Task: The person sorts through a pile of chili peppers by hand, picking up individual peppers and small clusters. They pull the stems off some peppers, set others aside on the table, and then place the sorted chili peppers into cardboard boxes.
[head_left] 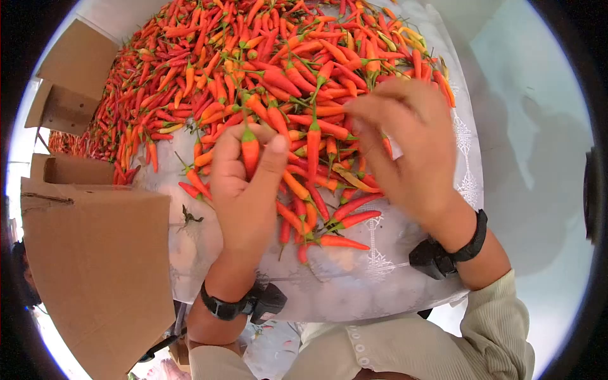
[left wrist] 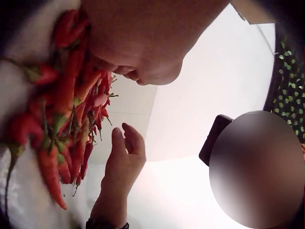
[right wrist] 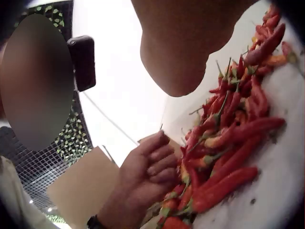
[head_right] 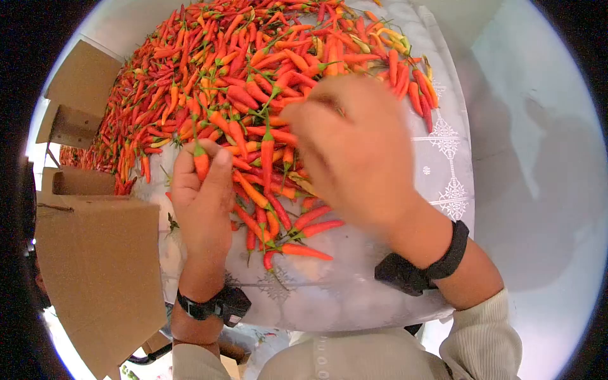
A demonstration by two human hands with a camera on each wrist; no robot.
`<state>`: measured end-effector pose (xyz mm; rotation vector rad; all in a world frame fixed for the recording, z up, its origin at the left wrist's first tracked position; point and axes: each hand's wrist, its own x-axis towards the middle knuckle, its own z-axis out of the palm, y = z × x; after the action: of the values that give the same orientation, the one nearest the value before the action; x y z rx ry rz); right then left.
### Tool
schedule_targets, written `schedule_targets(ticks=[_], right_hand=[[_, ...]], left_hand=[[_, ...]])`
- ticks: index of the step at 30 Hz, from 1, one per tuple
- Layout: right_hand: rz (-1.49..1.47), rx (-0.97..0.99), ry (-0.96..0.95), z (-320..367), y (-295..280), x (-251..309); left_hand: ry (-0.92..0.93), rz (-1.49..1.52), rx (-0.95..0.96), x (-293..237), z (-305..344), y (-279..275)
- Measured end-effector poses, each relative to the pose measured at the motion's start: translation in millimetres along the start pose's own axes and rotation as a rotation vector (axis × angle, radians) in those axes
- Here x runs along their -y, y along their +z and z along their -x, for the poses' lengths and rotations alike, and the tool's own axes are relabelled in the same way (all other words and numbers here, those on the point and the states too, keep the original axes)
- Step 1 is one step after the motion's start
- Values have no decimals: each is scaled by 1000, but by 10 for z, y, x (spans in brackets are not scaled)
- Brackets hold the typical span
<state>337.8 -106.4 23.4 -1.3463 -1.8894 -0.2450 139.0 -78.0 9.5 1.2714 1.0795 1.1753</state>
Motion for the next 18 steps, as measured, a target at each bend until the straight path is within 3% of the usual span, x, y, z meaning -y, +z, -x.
schedule_targets(ticks=[4,8,10,13,14,18], right_hand=[[-152,249,55,84,203,249],[-229,189,61,106,187,232],[-365,50,56,136,274,190],[-584,32,126,126,238,282],[-577,113,149,155,196,300],[-665,111,231,215,227,299]], left_hand=[[1,46,51,-33,31,59],[-51,67,49,-121,49,80],[-7,-30,95,-102,67,50],[136,-139,163,-53,86,95],[195,-171,185,-28,89,111],[283,-323,268,86,11,4]])
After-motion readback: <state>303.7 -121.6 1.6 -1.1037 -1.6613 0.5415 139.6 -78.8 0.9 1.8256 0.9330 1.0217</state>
